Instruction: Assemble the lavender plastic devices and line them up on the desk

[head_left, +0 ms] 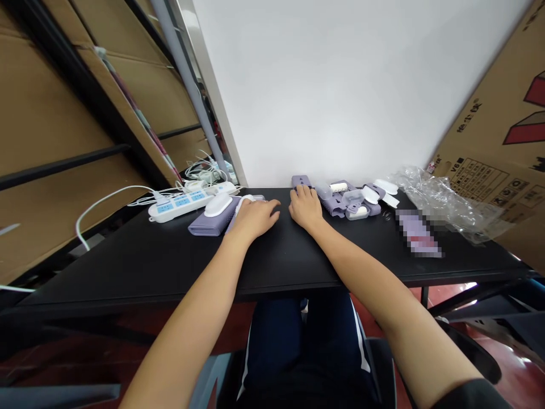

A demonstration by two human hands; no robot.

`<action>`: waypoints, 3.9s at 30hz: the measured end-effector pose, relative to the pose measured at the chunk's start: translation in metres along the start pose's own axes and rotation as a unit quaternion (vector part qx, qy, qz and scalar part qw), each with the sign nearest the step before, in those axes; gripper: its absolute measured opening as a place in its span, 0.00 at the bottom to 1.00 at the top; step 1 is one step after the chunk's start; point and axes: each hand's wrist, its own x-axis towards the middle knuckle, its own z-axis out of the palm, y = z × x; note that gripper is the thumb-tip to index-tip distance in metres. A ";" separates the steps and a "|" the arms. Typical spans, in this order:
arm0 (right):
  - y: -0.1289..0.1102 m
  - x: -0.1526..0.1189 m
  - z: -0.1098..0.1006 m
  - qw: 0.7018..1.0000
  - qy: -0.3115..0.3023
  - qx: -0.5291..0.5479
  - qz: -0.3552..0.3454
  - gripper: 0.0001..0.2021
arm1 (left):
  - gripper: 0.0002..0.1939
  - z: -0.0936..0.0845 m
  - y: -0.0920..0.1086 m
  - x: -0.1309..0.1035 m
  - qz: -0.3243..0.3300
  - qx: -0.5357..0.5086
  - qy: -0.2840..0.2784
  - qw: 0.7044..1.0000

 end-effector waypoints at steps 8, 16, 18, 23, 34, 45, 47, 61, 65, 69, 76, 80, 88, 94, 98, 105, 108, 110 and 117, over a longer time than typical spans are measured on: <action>-0.003 0.052 0.028 0.993 -0.046 0.025 0.110 0.34 | 0.21 -0.001 0.024 -0.004 0.008 0.093 0.006 0.996; -0.015 0.022 0.007 0.997 -0.054 -0.031 0.045 0.25 | 0.19 -0.002 0.023 -0.004 0.017 0.043 0.059 0.997; -0.019 0.006 -0.004 0.998 -0.046 -0.032 0.008 0.22 | 0.17 0.000 0.024 -0.003 0.019 -0.002 0.069 0.997; -0.009 -0.014 -0.033 1.000 0.017 -0.001 -0.020 0.21 | 0.15 0.011 0.028 0.002 -0.003 -0.148 0.128 0.981; 0.100 -0.007 -0.034 0.977 -0.069 -0.048 0.194 0.22 | 0.37 0.025 0.048 0.035 -0.143 -0.140 -0.069 0.977; 0.102 -0.008 -0.038 0.983 -0.003 -0.024 0.184 0.18 | 0.50 0.020 0.073 0.048 -0.154 -0.102 -0.096 0.978; 0.102 -0.006 -0.041 0.981 0.040 0.022 0.189 0.17 | 0.51 0.023 0.064 0.044 -0.122 -0.126 -0.057 0.983; 0.087 -0.010 -0.050 0.705 0.147 0.634 0.283 0.20 | 0.57 0.027 0.043 0.038 0.108 -0.163 0.163 0.967; 0.083 -0.012 -0.052 0.660 0.122 0.688 0.274 0.20 | 0.49 0.023 0.046 0.032 0.098 -0.107 0.143 0.979; 0.079 -0.013 -0.050 0.664 0.110 0.694 0.258 0.24 | 0.45 0.019 0.048 0.028 0.068 -0.049 0.130 0.988; 0.077 -0.010 -0.043 0.673 0.129 0.684 0.248 0.25 | 0.44 0.016 0.052 0.026 0.061 -0.003 0.134 0.989; 0.078 -0.011 -0.043 0.687 0.130 0.676 0.235 0.26 | 0.45 0.015 0.054 0.025 0.058 0.007 0.130 0.990; 0.077 -0.014 -0.046 0.723 0.110 0.652 0.198 0.30 | 0.45 0.015 0.055 0.025 0.055 0.008 0.122 0.991; 0.075 -0.015 -0.050 0.764 0.083 0.617 0.170 0.26 | 0.45 0.016 0.056 0.025 0.054 0.013 0.116 0.992; 0.076 -0.015 -0.050 0.784 0.069 0.594 0.167 0.25 | 0.46 0.018 0.056 0.026 0.056 0.011 0.119 0.991; 0.078 -0.015 -0.043 0.804 0.057 0.575 0.142 0.26 | 0.46 0.020 0.058 0.026 0.048 0.013 0.107 0.993; 0.077 -0.015 -0.041 0.811 0.052 0.569 0.130 0.27 | 0.46 0.019 0.060 0.025 0.049 0.021 0.108 0.993; 0.077 -0.015 -0.042 0.814 0.047 0.564 0.131 0.28 | 0.45 0.018 0.060 0.024 0.050 0.023 0.109 0.993; 0.078 -0.016 -0.047 0.824 0.042 0.548 0.137 0.27 | 0.45 0.019 0.064 0.022 0.053 0.030 0.112 0.992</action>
